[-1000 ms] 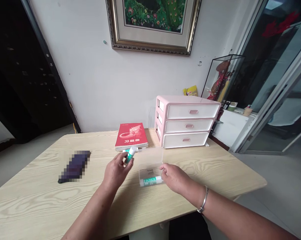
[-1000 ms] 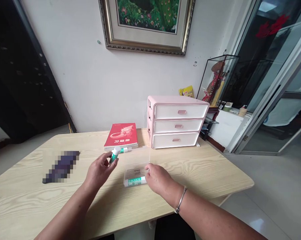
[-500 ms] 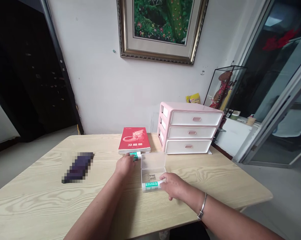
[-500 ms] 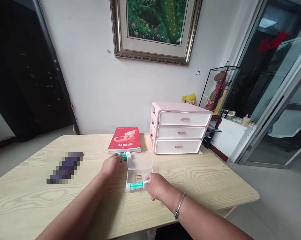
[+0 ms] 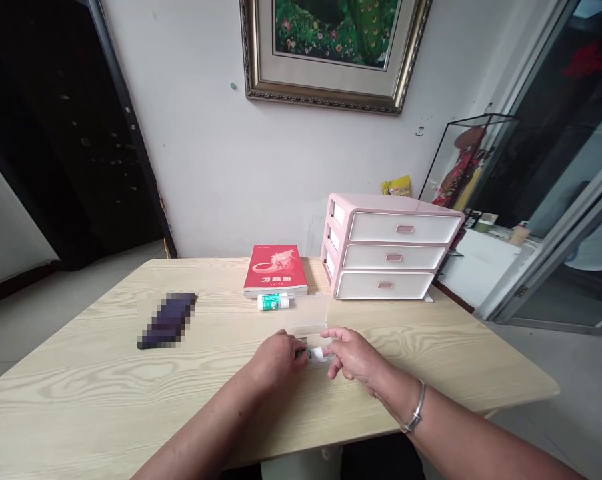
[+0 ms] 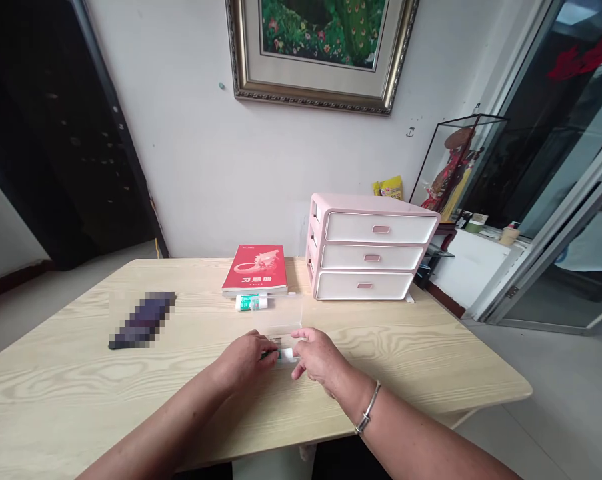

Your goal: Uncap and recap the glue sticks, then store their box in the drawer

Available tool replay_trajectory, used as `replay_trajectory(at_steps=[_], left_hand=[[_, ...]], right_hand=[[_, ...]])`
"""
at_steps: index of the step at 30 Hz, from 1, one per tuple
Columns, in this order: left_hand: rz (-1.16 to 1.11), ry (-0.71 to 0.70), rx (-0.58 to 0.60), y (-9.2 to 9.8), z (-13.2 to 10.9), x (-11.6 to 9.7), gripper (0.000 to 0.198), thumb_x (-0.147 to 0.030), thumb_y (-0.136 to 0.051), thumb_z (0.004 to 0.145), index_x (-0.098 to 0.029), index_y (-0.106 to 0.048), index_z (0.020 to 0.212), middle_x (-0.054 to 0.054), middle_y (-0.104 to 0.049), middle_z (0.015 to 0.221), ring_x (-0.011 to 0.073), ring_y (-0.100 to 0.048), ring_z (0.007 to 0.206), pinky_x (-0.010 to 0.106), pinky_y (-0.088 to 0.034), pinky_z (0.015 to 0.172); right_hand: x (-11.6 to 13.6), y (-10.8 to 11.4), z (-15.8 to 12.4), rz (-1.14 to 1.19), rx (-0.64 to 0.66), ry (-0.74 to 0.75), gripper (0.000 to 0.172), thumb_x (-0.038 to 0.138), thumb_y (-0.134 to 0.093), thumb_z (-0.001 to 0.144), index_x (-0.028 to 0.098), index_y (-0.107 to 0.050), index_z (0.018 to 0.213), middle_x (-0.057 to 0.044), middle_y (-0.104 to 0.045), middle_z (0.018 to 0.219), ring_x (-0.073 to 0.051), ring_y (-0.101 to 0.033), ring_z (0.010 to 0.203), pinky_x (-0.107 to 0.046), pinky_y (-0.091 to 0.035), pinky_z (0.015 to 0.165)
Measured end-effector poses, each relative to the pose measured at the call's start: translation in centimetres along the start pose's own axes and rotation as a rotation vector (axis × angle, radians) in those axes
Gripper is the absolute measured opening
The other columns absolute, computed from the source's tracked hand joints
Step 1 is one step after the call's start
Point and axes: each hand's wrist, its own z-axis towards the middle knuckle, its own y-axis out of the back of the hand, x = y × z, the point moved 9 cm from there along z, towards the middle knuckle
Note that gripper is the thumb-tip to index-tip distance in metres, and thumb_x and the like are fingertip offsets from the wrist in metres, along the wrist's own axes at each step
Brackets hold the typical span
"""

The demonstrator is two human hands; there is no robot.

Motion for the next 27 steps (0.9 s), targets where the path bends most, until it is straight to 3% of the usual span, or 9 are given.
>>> replay_trajectory(at_steps=[7,11,13,16,18,20,24,27], left_hand=[[-0.02,0.104,0.033,0.5,0.8,0.2,0.011,-0.026,-0.059,0.079,-0.024,-0.067,0.072,0.001,-0.066,0.063,0.0204,-0.063,0.065,0.026,-0.034,0.052],[-0.036,0.113,-0.026,0.8,0.9,-0.2,0.011,-0.03,-0.059,0.084,-0.024,-0.067,0.079,0.003,-0.071,0.075,0.0215,-0.065,0.077,0.026,-0.041,0.062],[-0.065,0.075,-0.103,1.2,0.5,-0.6,0.014,-0.034,-0.057,0.089,-0.024,-0.067,0.09,0.003,-0.073,0.088,0.0225,-0.064,0.092,0.029,-0.044,0.076],[-0.256,-0.003,-0.343,2.8,-0.8,-0.4,0.026,-0.04,-0.048,0.096,-0.024,-0.063,0.11,0.005,-0.071,0.105,0.0203,-0.062,0.101,0.029,-0.045,0.089],[-0.369,0.01,-0.521,4.1,-2.0,1.2,0.032,-0.042,-0.042,0.099,-0.022,-0.059,0.118,0.006,-0.069,0.109,0.0185,-0.062,0.098,0.028,-0.047,0.088],[-0.309,0.108,-0.592,5.1,-2.6,3.5,0.037,-0.044,-0.037,0.101,-0.022,-0.055,0.123,0.007,-0.068,0.11,0.0186,-0.063,0.097,0.027,-0.048,0.086],[0.075,0.313,-0.422,5.4,-1.5,7.7,0.037,-0.043,-0.042,0.099,-0.022,-0.057,0.126,0.009,-0.067,0.106,0.023,-0.063,0.098,0.029,-0.047,0.081],[0.166,0.336,-0.338,4.9,0.0,9.4,0.029,-0.036,-0.056,0.092,-0.022,-0.067,0.115,0.01,-0.068,0.098,0.0272,-0.063,0.099,0.032,-0.046,0.08]], right_hand=[[1.5,-0.1,-0.8,0.149,0.048,0.136,0.038,0.025,-0.054,0.082,0.013,-0.057,0.118,-0.014,-0.066,0.113,-0.01,-0.065,0.053,-0.018,-0.03,0.036],[2.2,0.0,-0.9,0.199,0.038,0.244,0.045,0.026,-0.051,0.078,0.016,-0.053,0.122,-0.015,-0.06,0.128,-0.01,-0.064,0.055,-0.02,-0.036,0.039],[2.1,0.9,-0.8,0.193,-0.031,0.307,0.05,0.027,-0.05,0.077,0.016,-0.049,0.126,-0.015,-0.06,0.126,-0.011,-0.062,0.054,-0.021,-0.037,0.041],[1.2,2.5,-0.4,0.126,-0.16,0.383,0.049,0.028,-0.049,0.077,0.016,-0.051,0.124,-0.013,-0.063,0.121,-0.011,-0.061,0.056,-0.024,-0.043,0.047],[0.2,3.2,-0.1,0.048,-0.201,0.421,0.045,0.028,-0.049,0.078,0.016,-0.055,0.121,-0.012,-0.064,0.117,-0.011,-0.061,0.057,-0.028,-0.05,0.057],[-1.0,3.3,0.2,-0.03,-0.196,0.438,0.042,0.027,-0.049,0.08,0.016,-0.057,0.12,-0.011,-0.065,0.116,-0.012,-0.061,0.06,-0.031,-0.054,0.067],[-3.1,3.3,0.2,-0.133,-0.199,0.445,0.039,0.025,-0.046,0.084,0.017,-0.061,0.119,-0.011,-0.067,0.113,-0.015,-0.064,0.071,-0.032,-0.055,0.069],[-3.5,3.4,-0.3,-0.21,-0.238,0.51,0.038,0.023,-0.045,0.085,0.019,-0.062,0.118,-0.01,-0.069,0.111,-0.019,-0.067,0.082,-0.033,-0.055,0.076]])
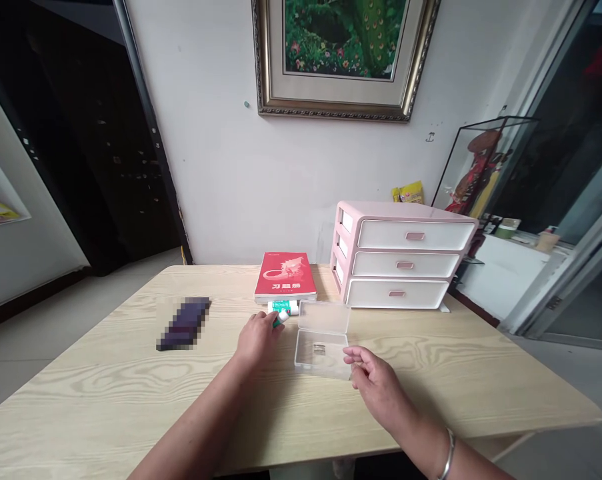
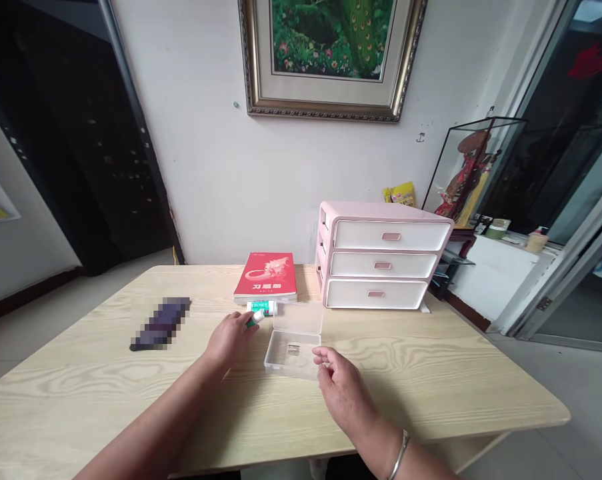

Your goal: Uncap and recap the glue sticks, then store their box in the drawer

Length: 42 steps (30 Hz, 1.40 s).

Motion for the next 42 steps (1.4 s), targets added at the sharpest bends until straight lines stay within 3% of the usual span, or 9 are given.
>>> replay_trajectory(at_steps=[6,12,17,20,23,26,30,35,42], left_hand=[[0.055,-0.071,0.025,-2.3,1.9,-1.0,0.024,-0.029,-0.067,0.083,-0.024,-0.073,0.106,0.01,-0.069,0.1,0.0293,-0.06,0.105,0.035,-0.047,0.086],[-0.051,-0.105,-0.074,-1.5,1.2,-1.7,0.032,-0.019,-0.053,0.089,-0.02,-0.069,0.118,0.012,-0.067,0.113,0.0295,-0.054,0.117,0.041,-0.042,0.101],[-0.212,-0.135,-0.086,-1.7,-0.2,-2.5,0.035,-0.022,-0.043,0.095,-0.019,-0.064,0.124,0.01,-0.066,0.118,0.0236,-0.057,0.115,0.034,-0.044,0.1],[-0.305,-0.122,-0.048,-3.0,-0.7,-3.4,0.038,-0.029,-0.043,0.096,-0.018,-0.057,0.13,0.011,-0.065,0.118,0.0198,-0.065,0.098,0.031,-0.051,0.088],[-0.383,-0.127,0.013,-4.2,-1.3,-4.5,0.044,-0.031,-0.047,0.094,-0.017,-0.051,0.135,0.009,-0.067,0.109,0.0154,-0.067,0.078,0.026,-0.053,0.072],[-0.45,-0.174,0.065,-4.6,-2.0,-5.4,0.046,-0.035,-0.047,0.095,-0.019,-0.05,0.137,0.007,-0.068,0.106,0.0139,-0.066,0.075,0.025,-0.053,0.072],[-0.524,-0.218,0.122,-4.5,-2.5,-5.8,0.049,-0.046,-0.042,0.097,-0.017,-0.054,0.136,0.01,-0.067,0.114,0.0155,-0.067,0.082,0.028,-0.053,0.08],[-0.516,-0.217,0.117,-4.4,-2.4,-5.4,0.045,-0.047,-0.041,0.097,-0.018,-0.065,0.122,0.011,-0.067,0.117,0.0173,-0.068,0.085,0.028,-0.053,0.078],[-0.408,-0.223,0.049,-3.8,-2.7,-5.5,0.029,-0.034,-0.046,0.096,-0.022,-0.072,0.098,0.005,-0.071,0.096,0.015,-0.067,0.08,0.024,-0.05,0.072]], right_hand=[[-0.1,0.6,-0.7,-0.078,-0.064,0.121,0.034,0.024,-0.046,0.085,0.02,-0.066,0.112,-0.009,-0.07,0.108,-0.023,-0.066,0.098,-0.038,-0.053,0.089],[0.4,1.1,-1.4,-0.111,-0.099,0.199,0.029,0.027,-0.047,0.09,0.021,-0.065,0.113,-0.009,-0.069,0.11,-0.022,-0.065,0.092,-0.035,-0.053,0.084],[-1.6,1.9,0.1,-0.019,-0.154,0.025,0.035,0.042,-0.048,0.093,0.02,-0.061,0.117,-0.01,-0.068,0.109,-0.023,-0.066,0.09,-0.035,-0.052,0.081],[-2.4,1.2,1.4,-0.051,-0.114,-0.093,0.045,0.05,-0.047,0.093,0.019,-0.055,0.125,-0.007,-0.069,0.099,-0.022,-0.067,0.081,-0.035,-0.051,0.076],[-2.0,0.3,2.1,-0.222,-0.051,-0.154,0.043,0.041,-0.051,0.091,0.018,-0.053,0.128,-0.004,-0.069,0.084,-0.022,-0.066,0.078,-0.032,-0.048,0.072],[-1.7,0.6,2.2,-0.401,-0.028,-0.201,0.043,0.023,-0.049,0.088,0.016,-0.053,0.13,-0.007,-0.07,0.087,-0.023,-0.066,0.086,-0.029,-0.045,0.072],[-2.3,3.1,1.7,-0.491,-0.024,-0.216,0.047,0.015,-0.04,0.088,0.014,-0.051,0.134,-0.012,-0.072,0.102,-0.023,-0.066,0.097,-0.028,-0.046,0.077],[-3.8,8.6,1.0,-0.581,-0.099,-0.186,0.048,0.021,-0.037,0.092,0.015,-0.048,0.139,-0.015,-0.069,0.118,-0.025,-0.064,0.108,-0.032,-0.047,0.088],[-8.3,16.4,0.9,-0.664,-0.222,-0.208,0.048,0.026,-0.034,0.093,0.018,-0.049,0.138,-0.014,-0.062,0.132,-0.027,-0.059,0.12,-0.034,-0.045,0.097]])
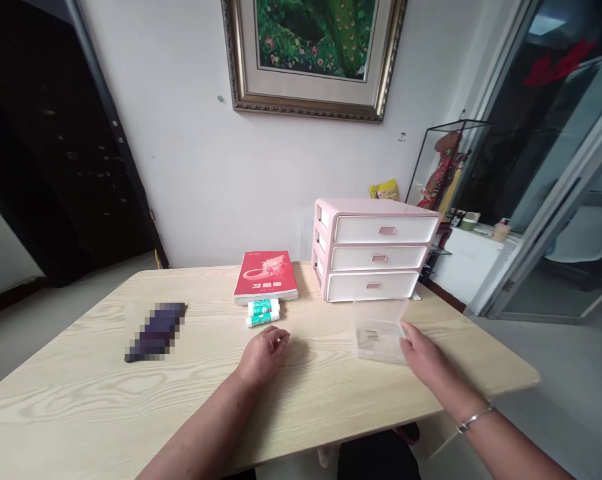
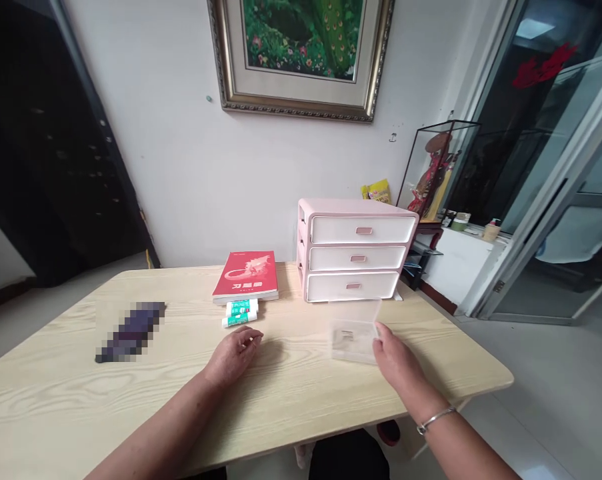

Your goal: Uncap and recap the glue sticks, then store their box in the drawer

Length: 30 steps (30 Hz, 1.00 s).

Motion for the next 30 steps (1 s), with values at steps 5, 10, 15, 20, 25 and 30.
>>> replay_trajectory(at_steps=[5,10,15,20,25,30], left_hand=[[0.18,0.072,-0.126,2.1,-0.1,1.2,0.024,-0.024,-0.048,0.094,-0.024,-0.072,0.101,0.005,-0.069,0.106,0.0174,-0.066,0.091,0.027,-0.05,0.081],[0.353,0.16,-0.197,4.2,0.7,3.3,0.035,-0.015,-0.057,0.084,-0.021,-0.066,0.118,0.011,-0.063,0.122,0.028,-0.053,0.118,0.039,-0.04,0.102],[0.412,0.203,-0.137,3.7,1.9,4.2,0.032,-0.02,-0.057,0.084,-0.018,-0.067,0.115,0.016,-0.064,0.116,0.0328,-0.053,0.116,0.046,-0.04,0.1],[0.35,0.214,-0.075,3.1,2.6,4.6,0.02,-0.028,-0.061,0.083,-0.021,-0.071,0.1,0.014,-0.068,0.105,0.0325,-0.057,0.111,0.043,-0.042,0.096],[0.161,0.243,-0.104,4.1,2.2,6.1,0.023,-0.031,-0.06,0.085,-0.02,-0.071,0.103,0.011,-0.071,0.102,0.0271,-0.066,0.095,0.034,-0.048,0.083],[-0.07,0.274,-0.193,5.6,1.6,7.3,0.031,-0.035,-0.065,0.082,-0.017,-0.068,0.107,0.009,-0.071,0.103,0.0227,-0.067,0.092,0.03,-0.05,0.081]], right_hand=[[-2.7,0.7,0.9,-0.132,-0.016,-0.02,0.05,0.037,-0.03,0.095,0.012,-0.057,0.128,-0.018,-0.065,0.124,-0.032,-0.06,0.115,-0.041,-0.046,0.096],[3.5,4.7,-2.3,-0.093,-0.384,0.171,0.052,0.044,-0.034,0.094,0.011,-0.057,0.127,-0.019,-0.066,0.113,-0.035,-0.059,0.109,-0.048,-0.046,0.095],[13.9,1.7,-4.8,0.42,-0.185,0.357,0.036,0.041,-0.044,0.094,0.02,-0.064,0.115,-0.012,-0.069,0.11,-0.027,-0.064,0.099,-0.038,-0.051,0.086],[23.5,-5.2,-3.2,0.701,0.069,0.357,0.031,0.032,-0.047,0.091,0.019,-0.066,0.111,-0.006,-0.07,0.089,-0.02,-0.064,0.077,-0.029,-0.05,0.069],[27.6,-11.1,0.4,0.818,0.1,0.232,0.031,0.031,-0.046,0.09,0.016,-0.064,0.11,-0.006,-0.068,0.084,-0.02,-0.062,0.071,-0.032,-0.051,0.069],[28.5,-13.8,1.3,0.859,0.055,0.362,0.04,0.043,-0.049,0.095,0.017,-0.06,0.124,-0.013,-0.065,0.112,-0.023,-0.063,0.093,-0.036,-0.05,0.087]])
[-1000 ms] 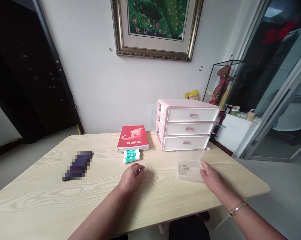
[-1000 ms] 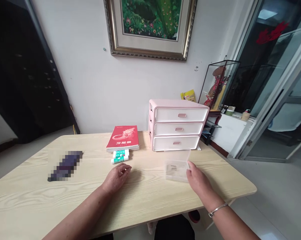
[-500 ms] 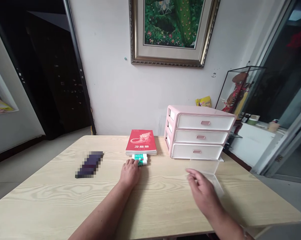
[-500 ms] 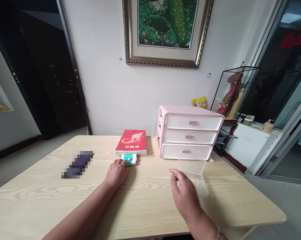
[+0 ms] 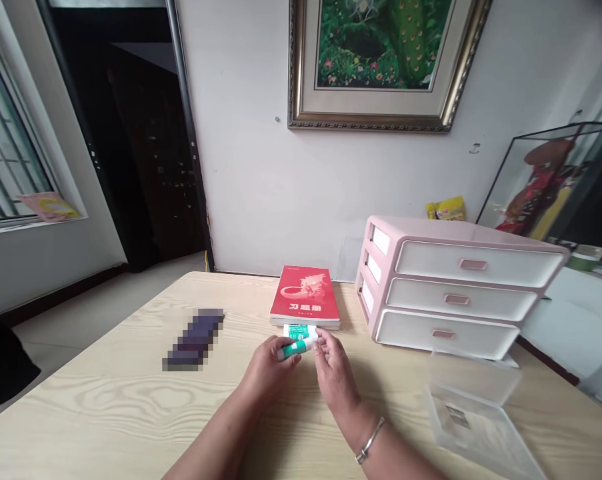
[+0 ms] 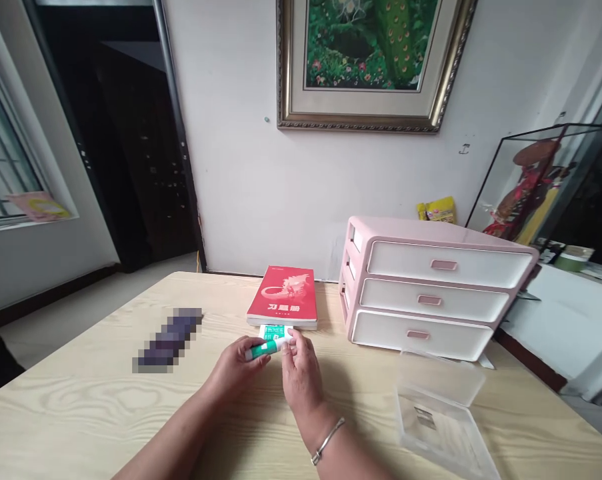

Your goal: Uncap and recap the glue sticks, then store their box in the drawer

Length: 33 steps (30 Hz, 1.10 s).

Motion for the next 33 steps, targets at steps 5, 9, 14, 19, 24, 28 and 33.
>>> replay_trajectory(at_steps=[5,9,14,19,24,28,33], left_hand=[[-0.682,0.094,0.167,-0.7,-0.8,-2.0,0.035,-0.044,-0.077,0.074,-0.015,-0.067,0.091,0.004,-0.07,0.082,0.0184,-0.063,0.077,0.029,-0.05,0.073],[-0.827,0.107,0.181,-0.3,-1.3,-3.7,0.035,-0.049,-0.074,0.077,-0.017,-0.065,0.089,0.002,-0.066,0.08,0.0167,-0.061,0.075,0.029,-0.05,0.074],[-0.921,0.139,0.205,-0.6,-1.5,-3.7,0.033,-0.047,-0.072,0.08,-0.016,-0.065,0.089,0.003,-0.066,0.076,0.0157,-0.061,0.068,0.031,-0.05,0.07],[-0.911,0.169,0.201,-1.0,-1.7,-2.9,0.034,-0.04,-0.08,0.074,-0.018,-0.058,0.089,-0.001,-0.065,0.07,0.0143,-0.061,0.069,0.028,-0.048,0.072],[-0.534,0.066,0.254,-1.4,-2.0,-3.1,0.032,-0.046,-0.072,0.08,-0.018,-0.059,0.089,0.0,-0.063,0.072,0.013,-0.056,0.065,0.024,-0.042,0.062],[-0.092,-0.119,0.308,-2.0,-3.0,-5.0,0.027,-0.044,-0.054,0.092,-0.021,-0.066,0.101,0.006,-0.07,0.091,0.0195,-0.062,0.079,0.027,-0.044,0.071],[0.033,-0.174,0.351,-3.0,-4.2,-6.1,0.028,-0.043,-0.045,0.097,-0.025,-0.063,0.109,0.008,-0.072,0.105,0.0243,-0.067,0.092,0.029,-0.046,0.078]], right_hand=[[-0.1,-1.5,-1.2,0.211,0.183,-0.043,0.036,0.049,-0.048,0.097,0.02,-0.067,0.107,-0.009,-0.069,0.103,-0.023,-0.062,0.097,-0.034,-0.049,0.089],[1.3,-1.9,-2.5,0.321,0.269,-0.122,0.038,0.052,-0.046,0.098,0.02,-0.066,0.097,-0.005,-0.068,0.086,-0.02,-0.06,0.081,-0.03,-0.05,0.077],[1.6,-2.3,-3.8,0.416,0.304,-0.217,0.04,0.056,-0.046,0.096,0.021,-0.064,0.104,-0.006,-0.066,0.089,-0.019,-0.06,0.079,-0.026,-0.047,0.061],[-0.1,-1.9,-3.4,0.486,0.213,-0.353,0.048,0.065,-0.044,0.092,0.019,-0.059,0.087,0.003,-0.047,0.059,-0.013,-0.042,0.051,-0.023,-0.034,0.046],[-0.8,0.2,-1.9,0.273,0.074,-0.242,0.042,0.06,-0.047,0.092,0.021,-0.057,0.084,0.001,-0.055,0.068,-0.016,-0.05,0.061,-0.025,-0.041,0.056],[-0.3,0.8,-1.7,0.068,0.086,-0.125,0.032,0.051,-0.047,0.095,0.022,-0.055,0.083,-0.002,-0.063,0.077,-0.019,-0.057,0.072,-0.027,-0.044,0.067],[-0.9,0.4,-2.0,-0.021,0.154,-0.156,0.032,0.051,-0.047,0.094,0.024,-0.052,0.077,0.0,-0.061,0.068,-0.02,-0.056,0.066,-0.027,-0.042,0.061]])
